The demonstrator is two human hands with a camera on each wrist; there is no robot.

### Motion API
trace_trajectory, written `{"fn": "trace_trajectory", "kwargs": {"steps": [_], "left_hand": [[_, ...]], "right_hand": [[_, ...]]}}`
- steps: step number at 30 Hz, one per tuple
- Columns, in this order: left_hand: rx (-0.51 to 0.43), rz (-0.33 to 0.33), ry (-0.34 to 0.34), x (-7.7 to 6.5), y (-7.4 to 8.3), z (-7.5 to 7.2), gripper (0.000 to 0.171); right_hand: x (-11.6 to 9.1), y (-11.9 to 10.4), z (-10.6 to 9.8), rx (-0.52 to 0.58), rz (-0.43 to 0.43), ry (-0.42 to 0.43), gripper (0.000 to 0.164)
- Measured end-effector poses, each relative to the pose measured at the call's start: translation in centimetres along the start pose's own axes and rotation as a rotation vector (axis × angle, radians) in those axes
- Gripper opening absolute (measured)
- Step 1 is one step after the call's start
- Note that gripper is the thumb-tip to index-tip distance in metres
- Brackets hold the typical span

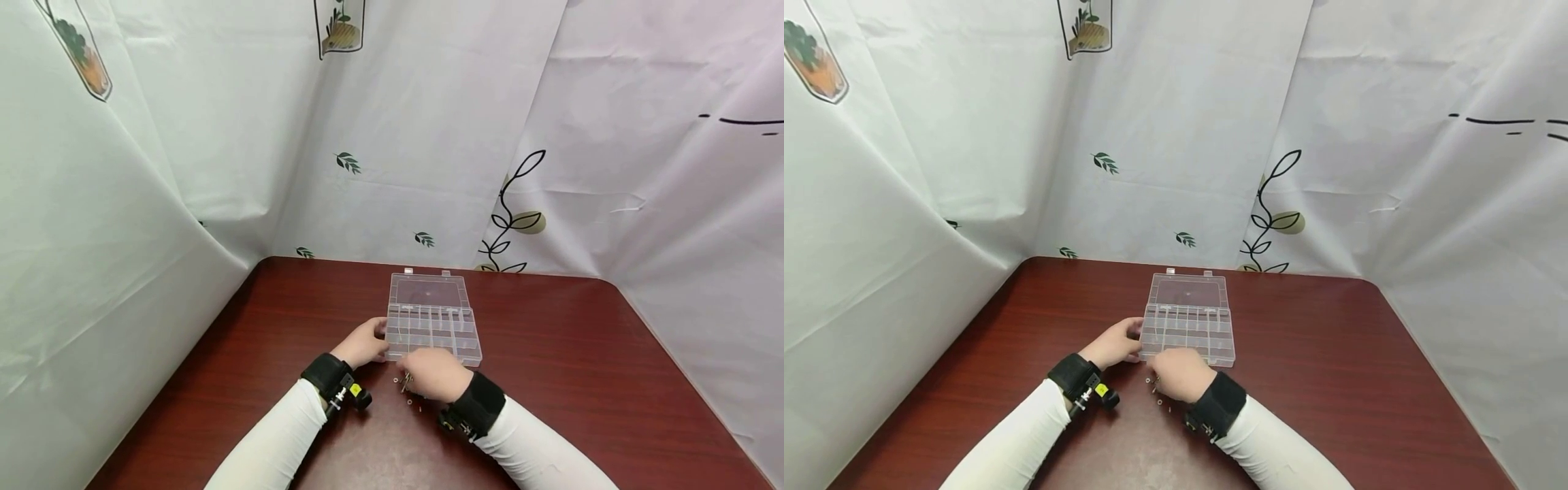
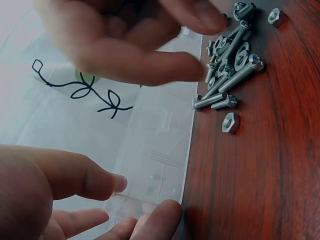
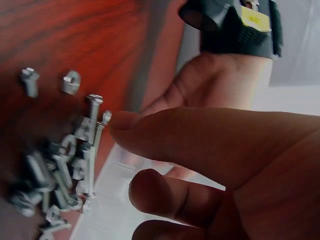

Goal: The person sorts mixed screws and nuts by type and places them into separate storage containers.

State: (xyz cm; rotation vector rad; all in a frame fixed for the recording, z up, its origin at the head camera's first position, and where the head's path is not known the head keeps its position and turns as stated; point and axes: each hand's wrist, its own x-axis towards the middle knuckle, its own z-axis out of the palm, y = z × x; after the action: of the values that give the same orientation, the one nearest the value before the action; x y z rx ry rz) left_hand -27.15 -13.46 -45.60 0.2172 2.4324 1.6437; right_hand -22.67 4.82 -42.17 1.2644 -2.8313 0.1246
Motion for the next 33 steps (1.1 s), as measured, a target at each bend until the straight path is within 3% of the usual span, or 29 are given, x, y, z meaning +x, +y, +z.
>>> {"fn": "trace_trajectory", "kwargs": {"steps": [7,33], "left_hand": [[0.005,-0.016,0.004,-0.1,0.2,-0.1,0.066],[-0.001,-0.016,-0.007,-0.4,0.4,-0.1,0.065]], "right_hand": [[-0.1,-0.4,1.3,0.006,-0.034,0.008,0.017],[0.3,-0.1,1.9,-0.019,-0.127,0.046,0.022]]}}
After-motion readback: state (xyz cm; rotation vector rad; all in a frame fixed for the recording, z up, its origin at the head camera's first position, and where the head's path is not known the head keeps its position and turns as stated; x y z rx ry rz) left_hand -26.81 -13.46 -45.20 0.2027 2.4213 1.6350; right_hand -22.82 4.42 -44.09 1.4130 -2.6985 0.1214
